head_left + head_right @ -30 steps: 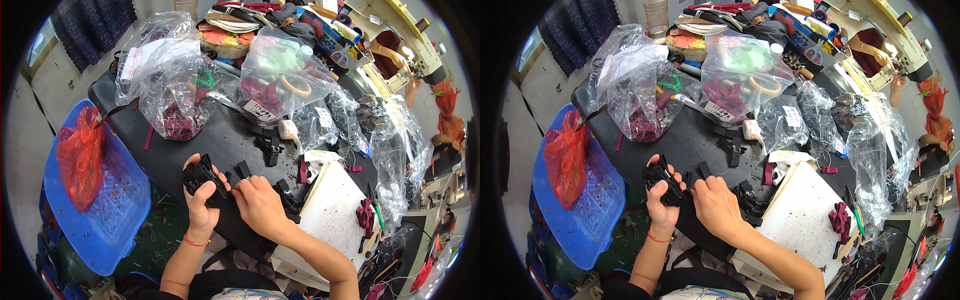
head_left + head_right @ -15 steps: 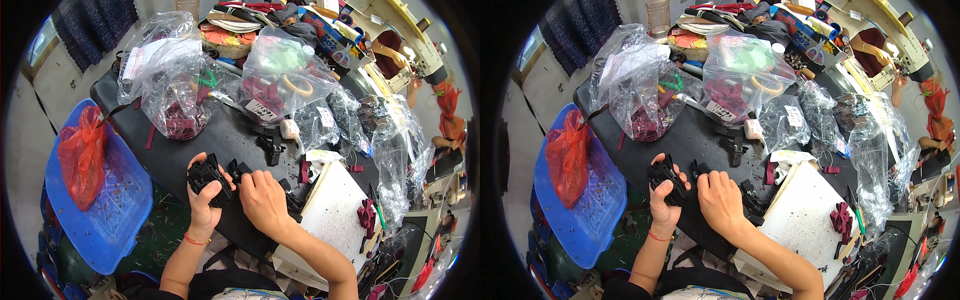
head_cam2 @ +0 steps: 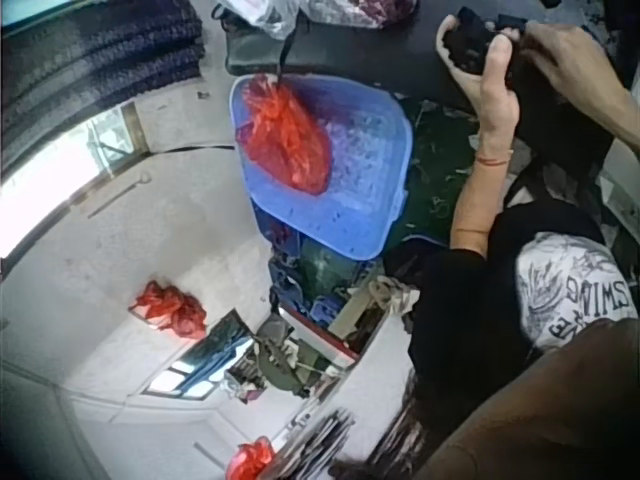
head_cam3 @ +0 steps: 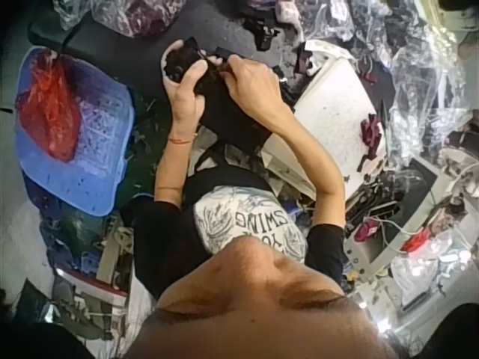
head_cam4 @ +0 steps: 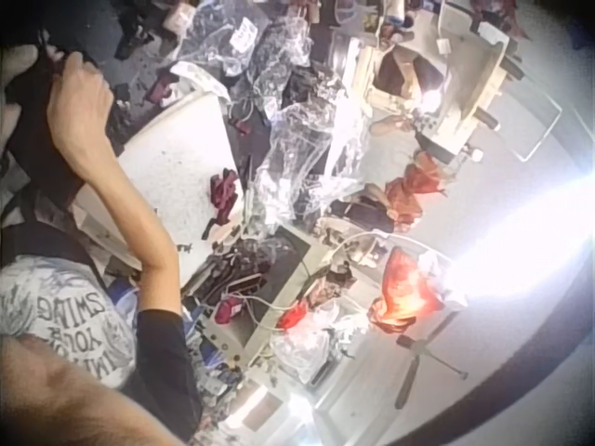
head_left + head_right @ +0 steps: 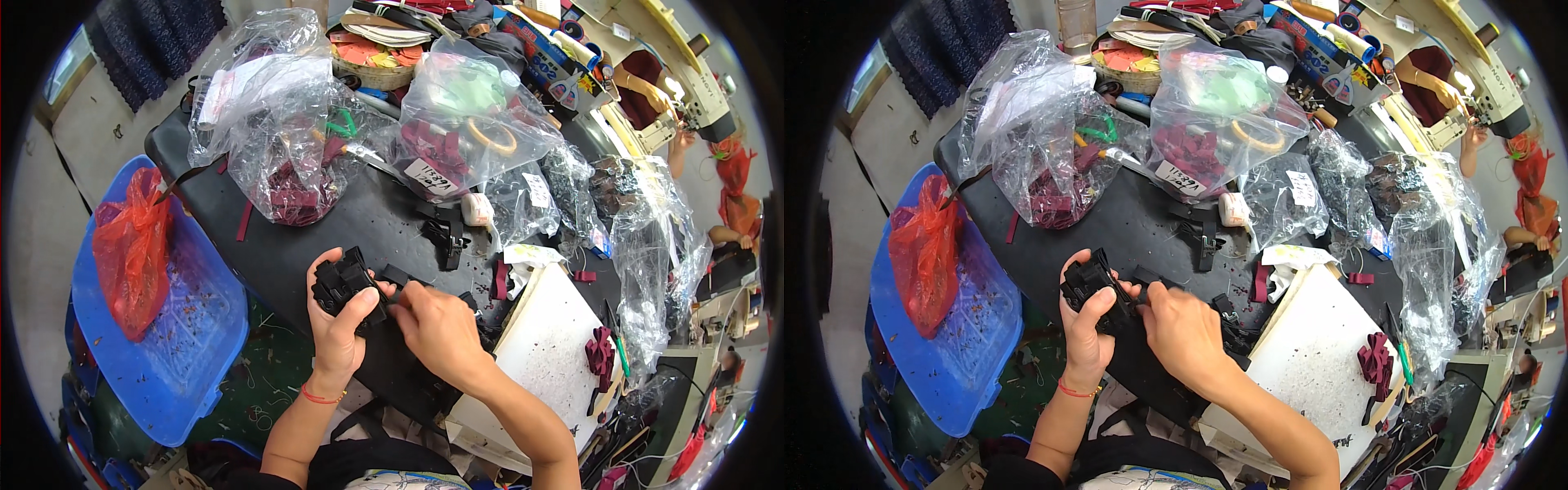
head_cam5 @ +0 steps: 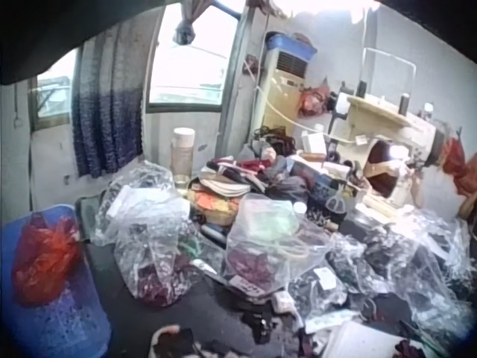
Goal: The person assembles small black plastic clips by hand, inserting metal fasteners into the plastic bodies. They handle the components one by one, picking up a plastic piece and a metal piece, joining them, and placing the finished unit on a white board. The workspace is cluttered with bags of materials and sewing supplies.
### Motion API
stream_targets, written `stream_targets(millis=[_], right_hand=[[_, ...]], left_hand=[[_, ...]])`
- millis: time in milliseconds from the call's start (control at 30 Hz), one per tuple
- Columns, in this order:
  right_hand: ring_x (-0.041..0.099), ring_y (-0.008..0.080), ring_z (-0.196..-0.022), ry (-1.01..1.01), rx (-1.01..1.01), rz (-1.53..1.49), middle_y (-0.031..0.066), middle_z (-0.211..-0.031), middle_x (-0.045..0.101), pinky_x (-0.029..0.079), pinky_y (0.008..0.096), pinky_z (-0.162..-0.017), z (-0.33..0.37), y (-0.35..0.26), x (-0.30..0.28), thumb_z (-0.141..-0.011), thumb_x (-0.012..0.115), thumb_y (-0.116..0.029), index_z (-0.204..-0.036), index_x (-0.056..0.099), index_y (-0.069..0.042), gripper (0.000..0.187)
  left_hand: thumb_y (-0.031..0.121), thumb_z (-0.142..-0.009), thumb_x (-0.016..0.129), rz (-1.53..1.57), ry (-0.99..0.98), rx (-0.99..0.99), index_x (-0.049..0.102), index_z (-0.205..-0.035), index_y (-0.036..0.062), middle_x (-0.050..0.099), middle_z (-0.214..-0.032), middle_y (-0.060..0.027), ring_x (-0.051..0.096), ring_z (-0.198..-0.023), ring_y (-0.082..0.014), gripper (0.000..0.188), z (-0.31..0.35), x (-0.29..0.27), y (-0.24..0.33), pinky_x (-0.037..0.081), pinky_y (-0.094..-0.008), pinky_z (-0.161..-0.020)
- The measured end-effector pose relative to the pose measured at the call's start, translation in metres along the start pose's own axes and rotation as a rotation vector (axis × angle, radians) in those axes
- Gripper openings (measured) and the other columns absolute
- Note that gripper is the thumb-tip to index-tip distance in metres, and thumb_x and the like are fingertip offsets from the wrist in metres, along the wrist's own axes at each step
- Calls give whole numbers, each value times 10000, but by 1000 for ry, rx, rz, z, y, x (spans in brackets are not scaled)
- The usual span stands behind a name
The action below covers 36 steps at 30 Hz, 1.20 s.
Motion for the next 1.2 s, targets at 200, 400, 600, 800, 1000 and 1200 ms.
stream_targets(millis=[200,400,600,800,1000,1200], right_hand=[[586,348,-869,155,-180,30,180,-870,580,478,443,-780,-11,23,-3,-833,670,-78,-1109,606,11,297],[651,130,-649,-40,141,-485,87,-771,671,519,270,-588,-23,31,-22,-898,653,-95,-985,647,21,145],[612,137,-586,122,56,-143,87,-747,628,491,285,-553,-23,49,-24,-879,665,-89,-909,654,11,105],[631,375,-791,241,-83,-128,187,-825,612,504,429,-710,-20,42,-22,-846,682,-112,-966,661,13,175],[595,352,-898,192,-113,130,169,-939,581,505,421,-750,-16,22,3,-833,699,-154,-1097,607,23,331],[595,343,-861,243,-82,-78,167,-897,586,501,411,-739,-4,2,2,-823,709,-158,-1094,604,17,339]], left_hand=[[55,-805,634,169,-39,8,380,-1342,86,528,-1014,-101,624,-905,-202,595,2,-12,3,590,-393,-801],[111,-787,655,205,-23,43,400,-1339,88,524,-1002,-97,614,-904,-198,608,-2,-18,2,600,-365,-770],[123,-782,662,203,-37,41,401,-1336,89,522,-996,-95,610,-902,-194,614,-1,-17,2,598,-357,-774],[129,-782,664,224,-40,38,402,-1334,91,520,-994,-92,605,-905,-193,612,-2,-16,1,592,-361,-779],[127,-783,663,214,-39,41,404,-1335,99,518,-997,-93,600,-906,-197,610,-1,-16,2,586,-364,-782],[125,-789,648,236,-9,68,401,-1338,100,512,-1005,-95,595,-900,-201,602,-2,-21,2,576,-367,-778]])
Point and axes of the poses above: each hand's wrist, its own z-axis away from the middle knuckle, its own x-axis out of the palm, y = z × x, the point moved 1 cm from there along -z, towards the middle knuckle
